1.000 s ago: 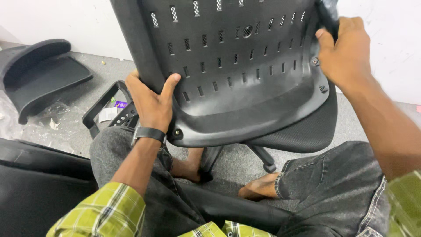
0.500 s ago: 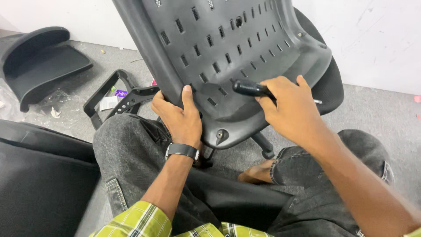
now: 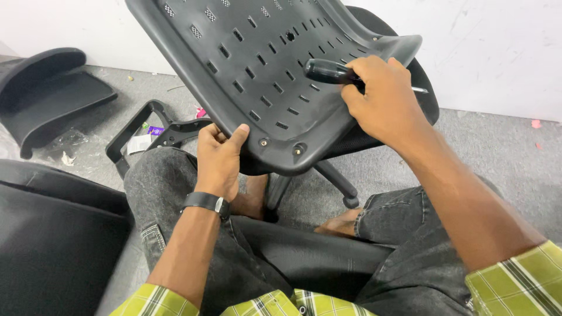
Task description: The person sits cross-legged on a chair and assembles a black plastic chair back onto a chair seat. They use a screwdriver to tighten screws into the backrest, securing it to the seat.
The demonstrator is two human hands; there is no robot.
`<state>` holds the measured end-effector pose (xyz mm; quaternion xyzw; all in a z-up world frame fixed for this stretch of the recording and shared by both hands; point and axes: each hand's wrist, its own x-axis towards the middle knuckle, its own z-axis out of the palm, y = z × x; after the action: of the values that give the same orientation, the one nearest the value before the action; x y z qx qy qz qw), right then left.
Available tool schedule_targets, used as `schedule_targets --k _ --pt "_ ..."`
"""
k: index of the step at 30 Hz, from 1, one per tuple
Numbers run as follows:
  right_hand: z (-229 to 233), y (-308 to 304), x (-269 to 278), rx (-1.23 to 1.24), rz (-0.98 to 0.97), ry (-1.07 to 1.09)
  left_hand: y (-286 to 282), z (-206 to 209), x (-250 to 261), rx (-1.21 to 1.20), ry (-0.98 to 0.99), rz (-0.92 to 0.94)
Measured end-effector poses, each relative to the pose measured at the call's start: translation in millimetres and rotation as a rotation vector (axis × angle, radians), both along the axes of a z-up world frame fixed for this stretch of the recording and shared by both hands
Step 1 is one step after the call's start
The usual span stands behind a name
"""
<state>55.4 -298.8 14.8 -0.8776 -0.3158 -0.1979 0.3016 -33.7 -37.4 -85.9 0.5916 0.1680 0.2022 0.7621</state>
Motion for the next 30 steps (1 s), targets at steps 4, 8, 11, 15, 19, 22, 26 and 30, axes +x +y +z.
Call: schedule_targets --k 4,8,11,15,19,22,26,30 --pt "-15.8 -9.8 -4.8 0.012 -0.009 0.043 -3.8 3.5 -8.9 0.026 0.022 -0.014" --pt "-45.7 -12.1 -6.8 0.094 -0.037 -0.032 -4.9 8.4 2.8 0.060 -0.063 -0.012" --pt "-64.0 -11.2 1.4 0.104 -0.066 -0.155 -9.2 18.1 19.4 0.038 -0.122 -0.022" --pt "-82.4 -8.1 7.7 0.150 -0.133 -0.172 -20.7 32.2 27.5 0.060 -0.005 0.035" --pt "-95.0 -9.9 4.9 0.197 -0.141 -0.231 -40.9 29.8 9.7 0.017 -0.044 0.006" --pt "-96.3 -17.9 7.5 0.187 -0.134 -0.280 -64.5 21.1 -8.3 0.115 -0.163 -0.048" --pt "-92.9 -24.7 7.4 0.235 -0.128 -0.232 -90.5 9.3 -35.8 0.563 -0.080 -0.042" --pt "-88.5 -19.8 5.7 0.281 -0.110 -0.181 -103.5 1.7 -31.6 0.926 0.025 0.063"
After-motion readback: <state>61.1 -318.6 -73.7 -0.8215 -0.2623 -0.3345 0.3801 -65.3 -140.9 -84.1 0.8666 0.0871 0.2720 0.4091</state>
